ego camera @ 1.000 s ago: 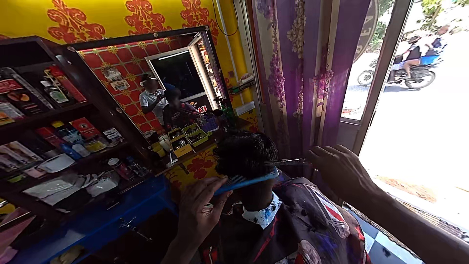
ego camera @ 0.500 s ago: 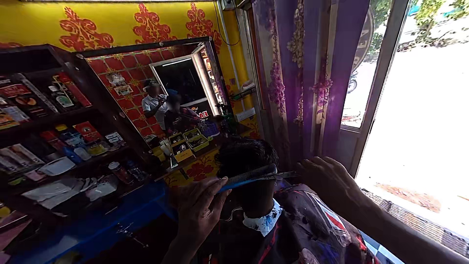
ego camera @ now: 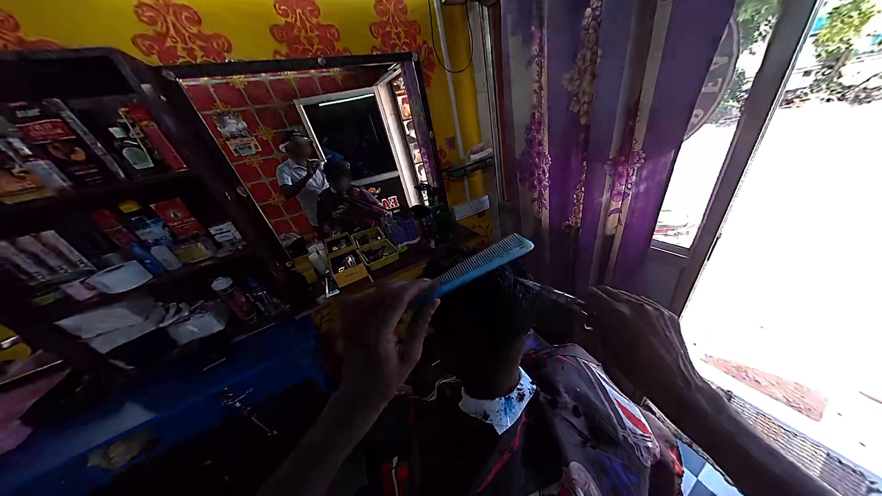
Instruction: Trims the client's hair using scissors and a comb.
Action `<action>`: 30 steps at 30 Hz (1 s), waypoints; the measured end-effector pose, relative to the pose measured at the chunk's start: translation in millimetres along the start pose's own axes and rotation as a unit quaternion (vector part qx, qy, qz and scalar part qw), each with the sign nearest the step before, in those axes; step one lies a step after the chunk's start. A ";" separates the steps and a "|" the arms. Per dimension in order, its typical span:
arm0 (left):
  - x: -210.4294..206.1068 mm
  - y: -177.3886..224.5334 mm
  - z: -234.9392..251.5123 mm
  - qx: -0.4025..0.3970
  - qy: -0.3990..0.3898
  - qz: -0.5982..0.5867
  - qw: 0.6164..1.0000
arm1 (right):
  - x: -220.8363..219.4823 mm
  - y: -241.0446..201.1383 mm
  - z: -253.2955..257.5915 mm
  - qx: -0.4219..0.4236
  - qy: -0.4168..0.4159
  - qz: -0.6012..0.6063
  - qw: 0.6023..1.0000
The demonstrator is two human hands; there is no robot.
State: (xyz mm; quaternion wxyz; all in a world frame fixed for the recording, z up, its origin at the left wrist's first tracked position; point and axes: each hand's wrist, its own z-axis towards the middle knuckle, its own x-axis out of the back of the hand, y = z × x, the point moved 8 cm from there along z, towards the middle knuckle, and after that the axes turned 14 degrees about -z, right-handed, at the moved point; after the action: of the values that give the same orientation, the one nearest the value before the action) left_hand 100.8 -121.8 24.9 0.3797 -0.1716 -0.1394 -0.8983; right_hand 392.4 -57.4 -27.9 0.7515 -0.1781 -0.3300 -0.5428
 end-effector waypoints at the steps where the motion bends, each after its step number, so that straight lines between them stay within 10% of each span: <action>1: -3.3 0.1 7.4 0.003 -0.039 -0.019 0.999 | 0.0 5.6 -2.7 -0.025 0.005 0.009 1.000; 5: -17.9 -15.2 4.1 0.007 -0.192 -0.074 0.979 | -1.8 21.8 -18.5 -0.062 0.007 -0.003 0.998; 13: -30.1 -61.9 -84.0 0.051 -0.223 -0.182 0.956 | 17.9 36.6 -30.3 -0.005 -0.018 -0.070 0.997; 30: -37.0 -60.1 -127.9 0.149 0.092 -0.237 0.956 | 46.0 -80.1 13.5 0.207 -0.135 -0.367 0.897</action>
State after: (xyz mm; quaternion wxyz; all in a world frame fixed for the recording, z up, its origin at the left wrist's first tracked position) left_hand 55.2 -106.5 -113.0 0.1887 0.0079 -0.2725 -0.9434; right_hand 322.4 -108.9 6.3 0.4669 0.0435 -0.5753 -0.6702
